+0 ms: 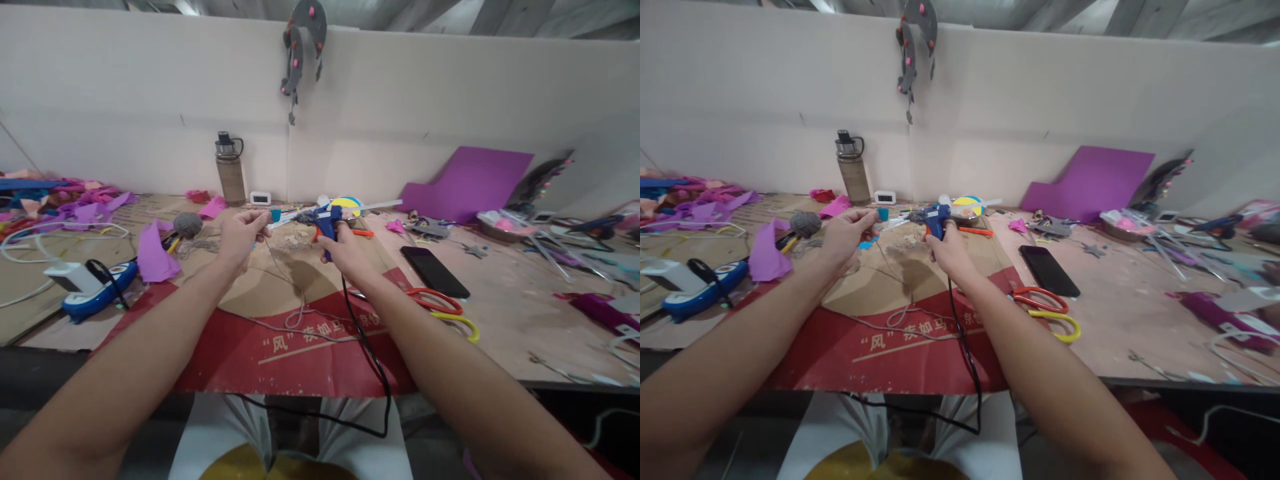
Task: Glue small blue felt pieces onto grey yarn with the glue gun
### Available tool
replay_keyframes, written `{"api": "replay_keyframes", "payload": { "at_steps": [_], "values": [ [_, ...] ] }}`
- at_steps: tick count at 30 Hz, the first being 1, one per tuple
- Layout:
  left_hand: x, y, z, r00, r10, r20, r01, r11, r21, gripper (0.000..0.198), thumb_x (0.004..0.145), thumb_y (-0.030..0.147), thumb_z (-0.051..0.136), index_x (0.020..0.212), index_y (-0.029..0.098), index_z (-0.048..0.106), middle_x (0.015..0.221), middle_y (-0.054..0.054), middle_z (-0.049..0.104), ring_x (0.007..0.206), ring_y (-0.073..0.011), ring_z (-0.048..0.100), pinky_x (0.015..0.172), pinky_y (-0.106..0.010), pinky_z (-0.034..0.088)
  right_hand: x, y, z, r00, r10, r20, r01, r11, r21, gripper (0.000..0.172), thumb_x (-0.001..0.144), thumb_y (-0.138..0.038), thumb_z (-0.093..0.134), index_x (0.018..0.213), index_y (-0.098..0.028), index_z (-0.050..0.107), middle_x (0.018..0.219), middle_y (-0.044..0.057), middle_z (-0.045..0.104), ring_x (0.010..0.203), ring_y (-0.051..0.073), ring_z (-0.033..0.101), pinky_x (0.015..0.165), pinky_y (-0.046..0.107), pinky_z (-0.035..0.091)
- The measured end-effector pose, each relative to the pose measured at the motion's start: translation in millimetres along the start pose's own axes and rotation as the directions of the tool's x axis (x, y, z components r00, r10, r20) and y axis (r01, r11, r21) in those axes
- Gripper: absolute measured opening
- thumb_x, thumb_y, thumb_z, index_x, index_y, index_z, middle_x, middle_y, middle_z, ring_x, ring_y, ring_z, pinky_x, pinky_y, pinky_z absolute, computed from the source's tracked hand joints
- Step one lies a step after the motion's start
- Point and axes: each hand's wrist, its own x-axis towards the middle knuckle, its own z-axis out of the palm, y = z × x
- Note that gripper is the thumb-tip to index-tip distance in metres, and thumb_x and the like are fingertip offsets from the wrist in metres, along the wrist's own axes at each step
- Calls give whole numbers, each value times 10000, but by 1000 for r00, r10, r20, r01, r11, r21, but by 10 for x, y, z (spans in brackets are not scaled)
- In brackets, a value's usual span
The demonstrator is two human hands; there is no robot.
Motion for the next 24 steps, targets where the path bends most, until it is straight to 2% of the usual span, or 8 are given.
{"api": "replay_keyframes", "payload": {
  "at_steps": [3,6,10,12,14,18,21,24],
  "values": [
    [-23,-5,18,999,45,14,-46,994,101,209,749,362,680,760,154,696,575,-15,625,497,-89,517,476,-209,369,101,41,-43,964,243,105,-255,959,124,102,759,-248,568,839,-220,510,694,29,605,522,144,530,514,312,496],
    [-58,6,35,990,141,6,-138,962,236,187,759,352,680,788,172,722,675,-34,677,586,-122,564,553,-243,419,155,78,-116,945,314,88,-296,939,-173,138,777,-284,562,685,-214,486,653,72,595,645,220,599,633,381,498],
    [-120,77,52,918,391,67,-382,826,415,108,778,310,679,783,213,727,928,-42,716,907,-187,617,846,-332,456,135,19,-115,976,28,-216,-133,863,-487,248,739,-335,635,669,-211,433,803,127,592,944,304,574,866,478,426],
    [-142,109,62,866,488,107,-475,736,482,71,776,288,689,774,224,718,979,-39,706,1017,-205,595,956,-379,415,91,-85,-13,973,-58,-225,-29,931,-365,226,760,-332,614,719,-210,428,825,90,574,941,260,556,890,456,419],
    [-153,121,72,823,550,141,-534,665,523,53,777,272,692,778,222,710,981,-44,702,1031,-209,592,981,-402,406,29,-215,141,990,-44,-133,36,998,-56,192,797,-347,570,803,-214,432,821,40,561,857,195,561,857,400,443],
    [-168,111,96,769,599,222,-611,588,529,46,808,237,654,798,212,691,985,-53,704,1021,-201,609,948,-394,443,-104,-406,389,990,61,124,-121,817,565,363,727,-318,651,930,-240,360,824,-27,568,711,114,573,787,327,474],
    [-196,111,120,792,562,239,-592,607,531,56,811,229,638,790,205,684,932,-52,715,964,-193,636,880,-361,483,-135,-425,407,972,115,203,-222,722,655,404,694,-296,687,928,-248,361,713,-84,496,557,75,483,643,279,471],
    [-231,111,156,873,445,197,-479,716,507,97,812,266,631,813,185,685,768,-38,712,744,-161,661,727,-309,517,-93,-379,350,991,117,66,-134,821,555,234,750,-280,626,854,-229,423,674,-81,440,527,62,402,531,225,392]
  ]
}}
